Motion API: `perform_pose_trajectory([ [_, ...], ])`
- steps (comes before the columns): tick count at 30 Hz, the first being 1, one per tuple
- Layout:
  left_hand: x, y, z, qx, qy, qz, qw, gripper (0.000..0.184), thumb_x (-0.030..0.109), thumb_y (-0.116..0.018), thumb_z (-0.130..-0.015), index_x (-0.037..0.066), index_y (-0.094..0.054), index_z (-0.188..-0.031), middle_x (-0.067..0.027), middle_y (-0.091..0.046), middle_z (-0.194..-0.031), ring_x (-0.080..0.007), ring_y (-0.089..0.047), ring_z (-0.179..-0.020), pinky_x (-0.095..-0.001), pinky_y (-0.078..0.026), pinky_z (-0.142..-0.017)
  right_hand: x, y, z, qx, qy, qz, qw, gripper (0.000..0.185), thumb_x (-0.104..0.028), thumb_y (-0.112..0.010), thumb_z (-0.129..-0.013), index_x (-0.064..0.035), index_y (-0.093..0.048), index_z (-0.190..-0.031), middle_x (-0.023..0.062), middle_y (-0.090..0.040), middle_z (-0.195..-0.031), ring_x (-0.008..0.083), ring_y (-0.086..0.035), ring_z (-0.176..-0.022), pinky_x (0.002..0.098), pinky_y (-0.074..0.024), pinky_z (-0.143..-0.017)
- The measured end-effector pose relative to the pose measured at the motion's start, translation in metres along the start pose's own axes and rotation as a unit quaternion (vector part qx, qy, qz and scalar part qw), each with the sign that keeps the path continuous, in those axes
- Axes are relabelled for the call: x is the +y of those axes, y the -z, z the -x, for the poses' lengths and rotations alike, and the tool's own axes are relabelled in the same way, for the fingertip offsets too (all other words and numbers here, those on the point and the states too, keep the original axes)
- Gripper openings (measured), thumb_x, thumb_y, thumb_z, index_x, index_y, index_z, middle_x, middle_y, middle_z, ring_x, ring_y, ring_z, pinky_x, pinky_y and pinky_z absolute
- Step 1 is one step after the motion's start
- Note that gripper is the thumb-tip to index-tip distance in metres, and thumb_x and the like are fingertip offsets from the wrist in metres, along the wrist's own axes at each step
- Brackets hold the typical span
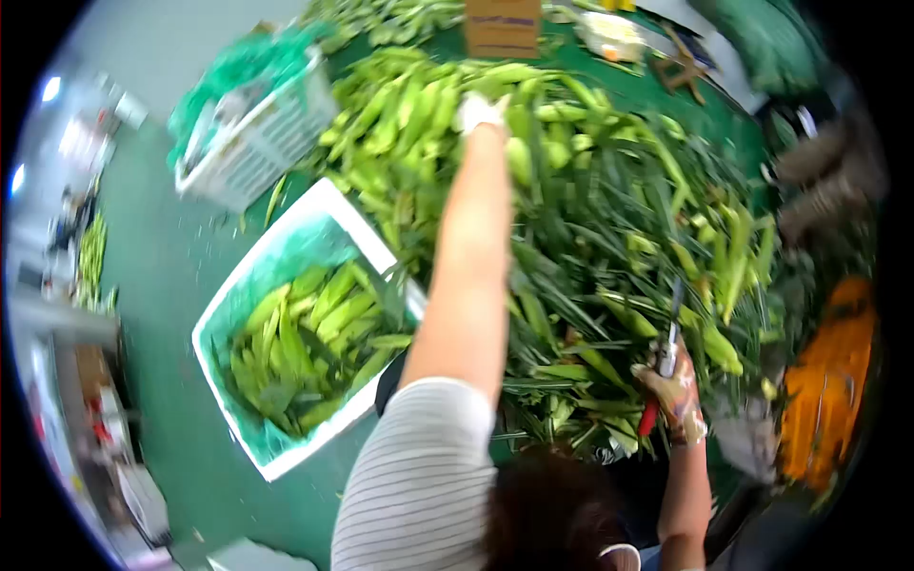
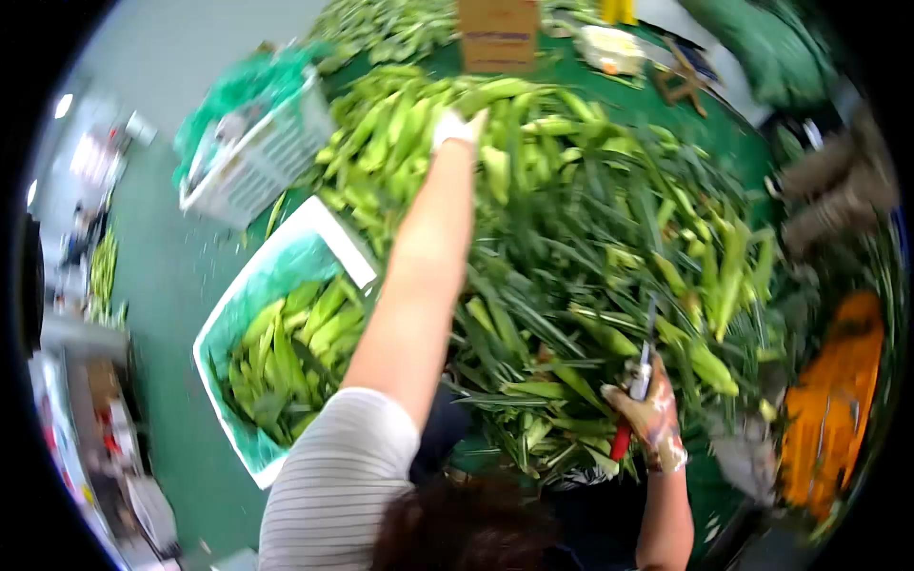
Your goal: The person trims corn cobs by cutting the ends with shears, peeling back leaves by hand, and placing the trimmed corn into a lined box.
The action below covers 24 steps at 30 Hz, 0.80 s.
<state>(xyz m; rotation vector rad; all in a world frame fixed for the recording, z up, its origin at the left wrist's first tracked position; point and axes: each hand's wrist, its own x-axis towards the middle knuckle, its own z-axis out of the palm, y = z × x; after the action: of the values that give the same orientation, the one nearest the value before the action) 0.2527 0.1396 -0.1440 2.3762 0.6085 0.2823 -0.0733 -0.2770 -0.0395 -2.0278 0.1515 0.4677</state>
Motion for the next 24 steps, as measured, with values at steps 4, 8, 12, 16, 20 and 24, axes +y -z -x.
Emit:
perform_pose_trajectory([
  [4,0.006,0.037,0.006,-0.048,0.112,0.672,0.731,0.044,0.032,-0.050,-0.091,0.000,-0.049,-0.122,-0.0204,-0.055,-0.122,-0.0281,-0.057,-0.107,-0.0369,-0.047,-0.092,0.004,-0.014,-0.012,0.015,-0.004,-0.033,0.999,0.037,-0.004,-0.070,-0.069,-0.0043,-0.051,-0.101,-0.0005,-0.050,-0.080,0.0122,-0.049,-0.073,0.0255,-0.0432,-0.068],
  [8,-0.063,0.166,0.132,0.048,-0.049,0.462,0.884,0.025,0.020,-0.057,-0.089,-0.001,-0.059,-0.102,-0.0126,-0.067,-0.089,-0.0209,-0.066,-0.079,-0.0299,-0.053,-0.069,0.020,-0.018,-0.028,-0.008,0.022,-0.059,0.998,0.039,0.000,-0.069,-0.069,-0.0060,-0.050,-0.102,-0.0012,-0.049,-0.081,0.0102,-0.048,-0.072,0.0233,-0.0430,-0.066],
  [12,-0.264,0.196,0.252,0.251,0.087,0.253,0.930,0.018,0.016,-0.056,-0.086,0.003,-0.062,-0.076,-0.0057,-0.060,-0.064,-0.0126,-0.057,-0.056,-0.0254,-0.045,-0.051,0.013,-0.028,-0.028,0.051,0.025,-0.056,0.997,0.043,0.005,-0.067,-0.070,-0.0055,-0.050,-0.108,-0.0009,-0.050,-0.085,0.0102,-0.050,-0.075,0.0224,-0.0443,-0.068],
  [16,-0.410,0.141,0.285,0.094,0.222,0.133,0.961,0.022,0.021,-0.057,-0.082,0.001,-0.064,-0.079,-0.0155,-0.063,-0.069,-0.0240,-0.062,-0.063,-0.0333,-0.049,-0.058,0.014,-0.040,-0.034,0.070,0.029,-0.092,0.993,0.042,0.003,-0.065,-0.072,-0.0055,-0.051,-0.110,-0.0006,-0.052,-0.089,0.0102,-0.052,-0.077,0.0231,-0.0457,-0.067],
  [20,-0.371,0.061,0.228,-0.066,0.267,-0.013,0.961,0.042,0.040,-0.062,-0.077,0.001,-0.067,-0.092,-0.0237,-0.064,-0.094,-0.0342,-0.062,-0.094,-0.0392,-0.049,-0.080,0.020,-0.056,-0.042,0.090,0.064,-0.039,0.993,0.041,0.003,-0.067,-0.070,-0.0053,-0.051,-0.107,-0.0003,-0.052,-0.087,0.0114,-0.052,-0.076,0.0234,-0.0459,-0.069],
  [24,-0.323,0.085,0.228,-0.045,0.346,0.132,0.928,0.058,0.036,-0.073,-0.069,-0.002,-0.060,-0.111,-0.0173,-0.062,-0.108,-0.0263,-0.058,-0.097,-0.0337,-0.045,-0.086,0.009,-0.062,-0.034,0.087,0.071,-0.049,0.992,0.043,0.005,-0.069,-0.068,-0.0065,-0.050,-0.104,-0.0013,-0.051,-0.081,0.0098,-0.050,-0.072,0.0233,-0.0451,-0.065],
])
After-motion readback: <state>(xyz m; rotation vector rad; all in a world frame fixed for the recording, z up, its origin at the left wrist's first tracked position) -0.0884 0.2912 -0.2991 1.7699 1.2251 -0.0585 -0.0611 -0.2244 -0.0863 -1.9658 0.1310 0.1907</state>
